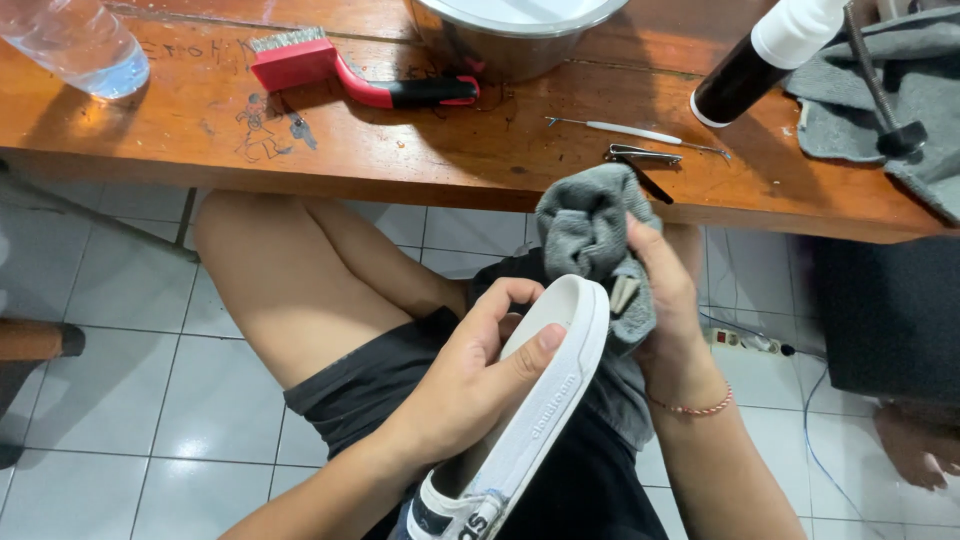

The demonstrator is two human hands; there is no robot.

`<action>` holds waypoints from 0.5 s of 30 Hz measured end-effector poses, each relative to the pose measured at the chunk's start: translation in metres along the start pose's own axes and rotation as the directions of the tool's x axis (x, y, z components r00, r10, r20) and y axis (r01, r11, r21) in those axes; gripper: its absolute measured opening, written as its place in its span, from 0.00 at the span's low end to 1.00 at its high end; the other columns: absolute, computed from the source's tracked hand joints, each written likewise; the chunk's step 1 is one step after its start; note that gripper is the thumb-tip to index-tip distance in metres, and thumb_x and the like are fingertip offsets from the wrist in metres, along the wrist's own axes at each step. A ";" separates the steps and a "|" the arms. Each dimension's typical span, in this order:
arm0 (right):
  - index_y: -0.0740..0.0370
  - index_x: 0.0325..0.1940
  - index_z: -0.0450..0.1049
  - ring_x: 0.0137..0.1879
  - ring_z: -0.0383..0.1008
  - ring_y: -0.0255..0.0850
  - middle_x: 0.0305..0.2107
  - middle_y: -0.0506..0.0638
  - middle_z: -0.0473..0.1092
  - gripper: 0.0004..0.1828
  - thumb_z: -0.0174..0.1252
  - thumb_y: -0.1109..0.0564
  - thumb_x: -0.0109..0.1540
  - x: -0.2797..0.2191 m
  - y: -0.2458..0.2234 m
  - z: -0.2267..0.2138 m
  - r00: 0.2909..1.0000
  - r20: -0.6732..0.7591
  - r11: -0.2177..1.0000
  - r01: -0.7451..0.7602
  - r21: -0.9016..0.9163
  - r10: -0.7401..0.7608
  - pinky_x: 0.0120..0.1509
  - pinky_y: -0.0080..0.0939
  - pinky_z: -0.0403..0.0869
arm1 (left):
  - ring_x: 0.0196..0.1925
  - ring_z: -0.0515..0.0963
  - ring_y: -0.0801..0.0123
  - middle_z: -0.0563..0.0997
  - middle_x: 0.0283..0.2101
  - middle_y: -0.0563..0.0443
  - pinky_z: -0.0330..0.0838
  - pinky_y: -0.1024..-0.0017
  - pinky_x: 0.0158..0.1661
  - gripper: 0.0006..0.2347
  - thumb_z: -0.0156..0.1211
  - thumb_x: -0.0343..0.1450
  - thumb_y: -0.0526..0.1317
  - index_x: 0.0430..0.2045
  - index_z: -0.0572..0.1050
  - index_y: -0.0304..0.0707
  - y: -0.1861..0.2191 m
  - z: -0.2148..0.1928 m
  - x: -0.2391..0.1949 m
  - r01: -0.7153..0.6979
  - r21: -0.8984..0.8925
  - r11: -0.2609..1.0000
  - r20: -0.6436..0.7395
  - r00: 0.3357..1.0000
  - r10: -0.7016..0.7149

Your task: The person cleans a white Adidas slide by applying foam, scrubbing the upper and sole with a blue brush, wiping with a gray cloth, and using a red brush on the sole. The person repeats scrubbing and wiping steps on different parts of the slide.

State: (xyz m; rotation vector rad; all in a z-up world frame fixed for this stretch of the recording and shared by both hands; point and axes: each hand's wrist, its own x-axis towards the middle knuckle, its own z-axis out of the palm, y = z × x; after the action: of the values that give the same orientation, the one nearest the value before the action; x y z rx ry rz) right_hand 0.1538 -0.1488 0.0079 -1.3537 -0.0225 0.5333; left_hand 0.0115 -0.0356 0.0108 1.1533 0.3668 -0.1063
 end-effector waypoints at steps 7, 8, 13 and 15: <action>0.67 0.46 0.75 0.37 0.76 0.43 0.33 0.55 0.76 0.19 0.49 0.47 0.68 -0.018 0.022 -0.013 0.957 0.289 0.933 -0.090 0.348 -0.015 0.40 0.39 0.74 | 0.34 0.73 0.78 0.75 0.34 0.53 0.71 0.77 0.37 0.16 0.57 0.72 0.49 0.47 0.67 0.40 -0.008 -0.004 0.004 -0.086 -0.005 0.996 0.005 0.996 0.086; 0.67 0.55 0.72 0.46 0.77 0.46 0.42 0.58 0.76 0.22 0.52 0.47 0.66 -0.023 0.020 -0.017 0.972 0.215 0.940 0.021 0.340 -0.099 0.48 0.42 0.76 | 0.35 0.74 0.78 0.75 0.35 0.53 0.71 0.77 0.37 0.16 0.57 0.72 0.49 0.48 0.68 0.41 -0.009 -0.004 0.004 -0.088 0.007 0.996 0.014 0.996 0.088; 0.46 0.35 0.70 0.45 0.66 0.42 0.38 0.46 0.65 0.15 0.40 0.43 0.66 -0.080 -0.030 0.012 0.208 0.800 0.060 0.976 -0.211 -0.563 0.54 0.46 0.67 | 0.37 0.70 0.79 0.74 0.36 0.58 0.64 0.77 0.39 0.14 0.58 0.68 0.44 0.46 0.70 0.44 -0.012 -0.008 0.007 -0.118 0.089 0.989 -0.032 0.992 0.121; 0.43 0.31 0.67 0.39 0.66 0.38 0.33 0.41 0.67 0.15 0.40 0.59 0.67 -0.089 -0.026 0.016 0.016 0.863 -0.275 0.945 -0.177 -0.504 0.49 0.43 0.66 | 0.29 0.67 0.78 0.72 0.29 0.56 0.62 0.78 0.30 0.15 0.59 0.71 0.50 0.45 0.69 0.45 -0.010 -0.007 0.005 -0.048 0.005 0.999 -0.025 0.999 0.048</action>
State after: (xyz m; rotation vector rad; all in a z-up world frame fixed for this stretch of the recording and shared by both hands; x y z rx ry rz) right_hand 0.0794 -0.1704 0.0616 -1.6339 -1.8813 -0.5629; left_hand 0.0123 -0.0330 -0.0016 1.1683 0.3615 -0.0510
